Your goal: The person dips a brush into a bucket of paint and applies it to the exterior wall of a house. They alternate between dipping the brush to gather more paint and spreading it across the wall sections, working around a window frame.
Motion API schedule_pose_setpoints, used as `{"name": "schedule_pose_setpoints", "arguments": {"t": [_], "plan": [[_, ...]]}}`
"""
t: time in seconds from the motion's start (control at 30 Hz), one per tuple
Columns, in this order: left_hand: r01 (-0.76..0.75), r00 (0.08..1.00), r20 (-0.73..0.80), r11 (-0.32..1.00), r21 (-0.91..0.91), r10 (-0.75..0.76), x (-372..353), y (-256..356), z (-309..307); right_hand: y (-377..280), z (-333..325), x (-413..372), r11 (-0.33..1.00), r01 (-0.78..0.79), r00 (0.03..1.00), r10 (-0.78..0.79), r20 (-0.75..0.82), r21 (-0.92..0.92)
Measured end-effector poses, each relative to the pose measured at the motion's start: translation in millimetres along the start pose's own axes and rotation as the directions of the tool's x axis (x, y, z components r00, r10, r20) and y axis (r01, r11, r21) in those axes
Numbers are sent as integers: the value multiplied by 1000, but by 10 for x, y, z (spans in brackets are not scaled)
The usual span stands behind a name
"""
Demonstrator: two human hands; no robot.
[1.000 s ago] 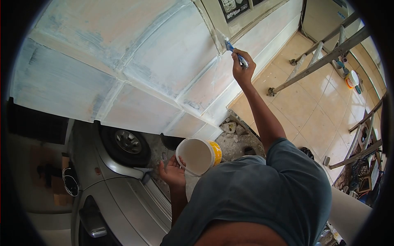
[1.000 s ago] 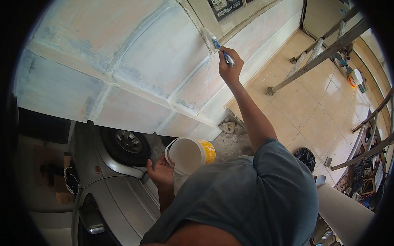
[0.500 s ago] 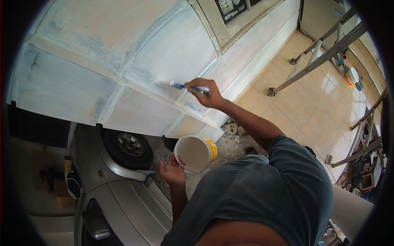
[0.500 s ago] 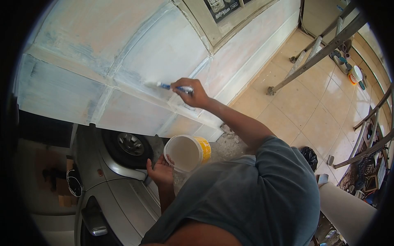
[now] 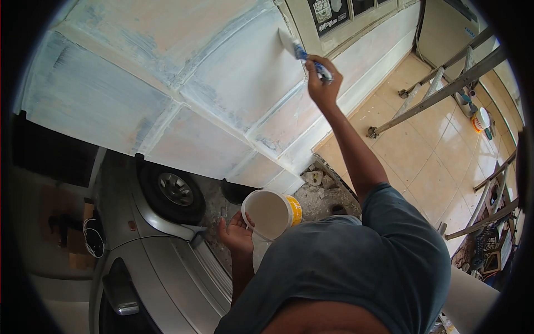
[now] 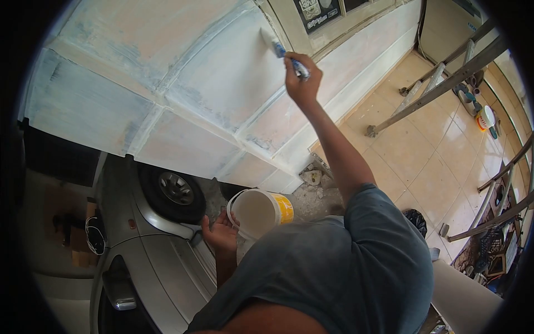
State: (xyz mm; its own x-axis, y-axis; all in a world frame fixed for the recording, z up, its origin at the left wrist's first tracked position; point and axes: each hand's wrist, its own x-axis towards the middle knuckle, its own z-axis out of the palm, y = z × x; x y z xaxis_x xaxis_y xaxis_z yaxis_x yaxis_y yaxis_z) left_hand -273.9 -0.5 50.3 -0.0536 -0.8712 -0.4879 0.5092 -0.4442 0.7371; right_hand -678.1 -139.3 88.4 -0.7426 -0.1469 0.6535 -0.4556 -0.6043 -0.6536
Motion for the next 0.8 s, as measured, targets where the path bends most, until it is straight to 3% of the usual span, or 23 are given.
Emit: {"name": "schedule_pose_setpoints", "arguments": {"t": [0.07, 0.13, 0.27, 0.43, 0.53, 0.73, 0.8], "plan": [[6, 1000, -3, 1000, 10, -6, 5, -4, 23, -212, 271, -223, 988, 148, 988, -146, 51, -50], [7, 1000, 11, 1000, 20, -7, 20, -3, 8, -506, 466, -465, 990, 130, 981, -137, 141, 54], [13, 1000, 26, 1000, 28, -13, 52, 0, -1, -854, 565, -769, 969, 58, 888, -160, 431, 240], [-30, 999, 20, 999, 22, 30, 33, 18, 9, -824, 489, -409, 923, -213, 859, 21, 512, 320], [-41, 999, 1, 999, 3, 41, 30, 12, 20, -500, 474, -92, 923, -243, 899, 99, 426, 297], [-31, 998, 55, 999, -16, 32, 32, 2, -68, -13, -15, 514, 982, -136, 980, 114, 161, 129], [-21, 998, 53, 1000, -8, 22, 33, -5, -81, -43, -158, 587, 975, -146, 987, 133, 88, 167]]}}
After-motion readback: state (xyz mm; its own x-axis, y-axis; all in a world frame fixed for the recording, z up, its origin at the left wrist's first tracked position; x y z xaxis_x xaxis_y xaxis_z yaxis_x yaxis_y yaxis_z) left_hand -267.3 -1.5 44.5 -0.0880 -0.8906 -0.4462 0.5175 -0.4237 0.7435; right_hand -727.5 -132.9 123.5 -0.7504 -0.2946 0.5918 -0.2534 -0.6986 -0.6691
